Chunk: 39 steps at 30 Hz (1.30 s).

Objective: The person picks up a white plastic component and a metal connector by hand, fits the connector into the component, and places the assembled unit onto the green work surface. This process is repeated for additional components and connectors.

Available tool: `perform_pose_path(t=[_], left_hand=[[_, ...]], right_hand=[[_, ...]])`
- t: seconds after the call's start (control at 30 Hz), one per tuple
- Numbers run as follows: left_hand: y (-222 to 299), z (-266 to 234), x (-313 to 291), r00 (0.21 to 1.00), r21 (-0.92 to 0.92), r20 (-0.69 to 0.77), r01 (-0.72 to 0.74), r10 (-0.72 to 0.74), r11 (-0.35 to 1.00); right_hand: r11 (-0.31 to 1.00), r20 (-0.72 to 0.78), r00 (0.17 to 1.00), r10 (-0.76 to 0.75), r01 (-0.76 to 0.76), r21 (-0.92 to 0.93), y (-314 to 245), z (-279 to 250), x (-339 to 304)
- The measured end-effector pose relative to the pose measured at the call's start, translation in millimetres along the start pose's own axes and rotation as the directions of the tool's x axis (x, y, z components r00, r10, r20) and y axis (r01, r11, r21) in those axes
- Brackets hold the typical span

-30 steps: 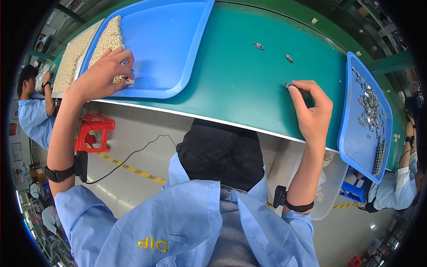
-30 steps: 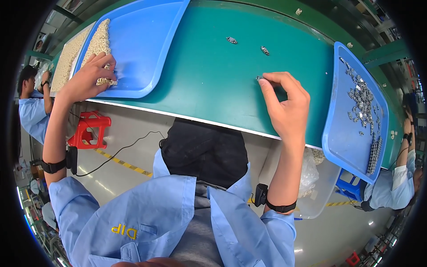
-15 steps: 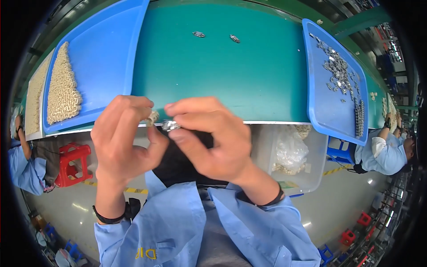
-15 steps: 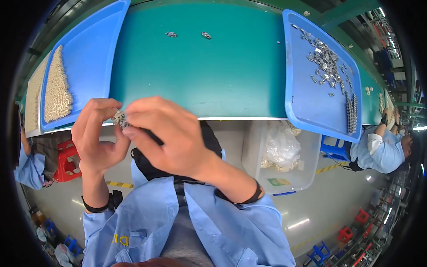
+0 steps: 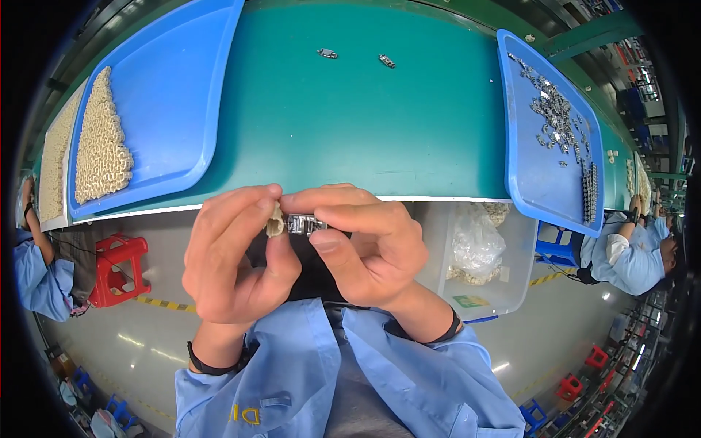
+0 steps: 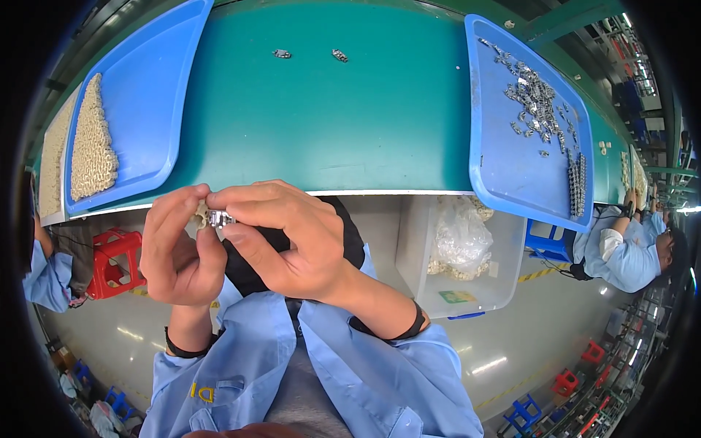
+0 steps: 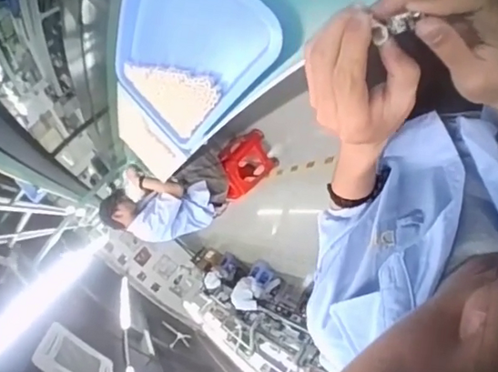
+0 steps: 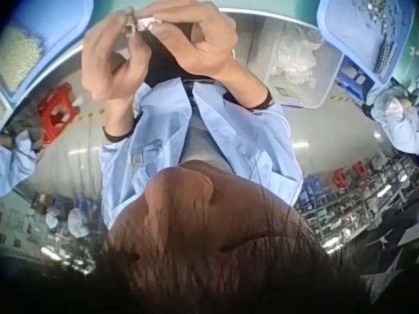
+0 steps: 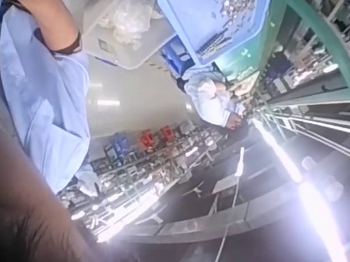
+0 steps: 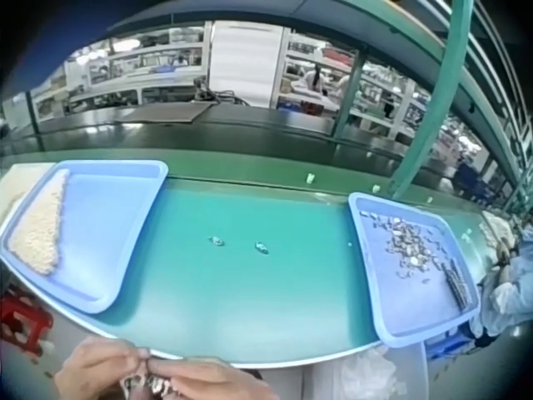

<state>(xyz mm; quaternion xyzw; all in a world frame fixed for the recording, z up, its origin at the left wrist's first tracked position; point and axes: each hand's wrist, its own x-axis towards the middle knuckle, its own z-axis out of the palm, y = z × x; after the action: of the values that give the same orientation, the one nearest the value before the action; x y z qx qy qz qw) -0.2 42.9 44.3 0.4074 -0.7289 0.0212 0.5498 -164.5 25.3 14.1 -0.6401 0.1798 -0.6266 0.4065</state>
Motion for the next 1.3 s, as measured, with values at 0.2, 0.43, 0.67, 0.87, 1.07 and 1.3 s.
perform_pose_path(t=[0.2, 0.43, 0.67, 0.87, 1.07, 1.3], left_hand=[[5, -8, -6, 0.998, 0.027, 0.045, -0.034, 0.032, 0.999], [12, -11, -8, 0.997, 0.023, 0.055, -0.063, 0.062, 0.998], [16, -10, -8, 0.997, 0.007, 0.052, -0.060, 0.059, 0.998], [18, -10, -5, 0.995, 0.003, 0.077, -0.061, 0.061, 0.998], [18, -7, -4, 0.994, -0.001, 0.087, -0.073, 0.073, 0.997], [23, -4, -3, 0.994, -0.013, 0.084, -0.065, 0.065, 0.998]], right_hand=[[0.958, 0.084, 0.983, -0.166, 0.181, -0.224, -19, -12, 13], [0.812, 0.152, 0.961, -0.232, 0.277, -0.513, -36, -10, 15], [0.771, 0.122, 0.945, -0.302, 0.318, -0.553, -35, -9, 17], [0.750, 0.144, 0.934, -0.327, 0.350, -0.561, -41, -16, 17], [0.745, 0.237, 0.954, -0.186, 0.294, -0.599, -52, -28, 16], [0.719, 0.242, 0.952, -0.186, 0.300, -0.626, -54, -28, 13]])
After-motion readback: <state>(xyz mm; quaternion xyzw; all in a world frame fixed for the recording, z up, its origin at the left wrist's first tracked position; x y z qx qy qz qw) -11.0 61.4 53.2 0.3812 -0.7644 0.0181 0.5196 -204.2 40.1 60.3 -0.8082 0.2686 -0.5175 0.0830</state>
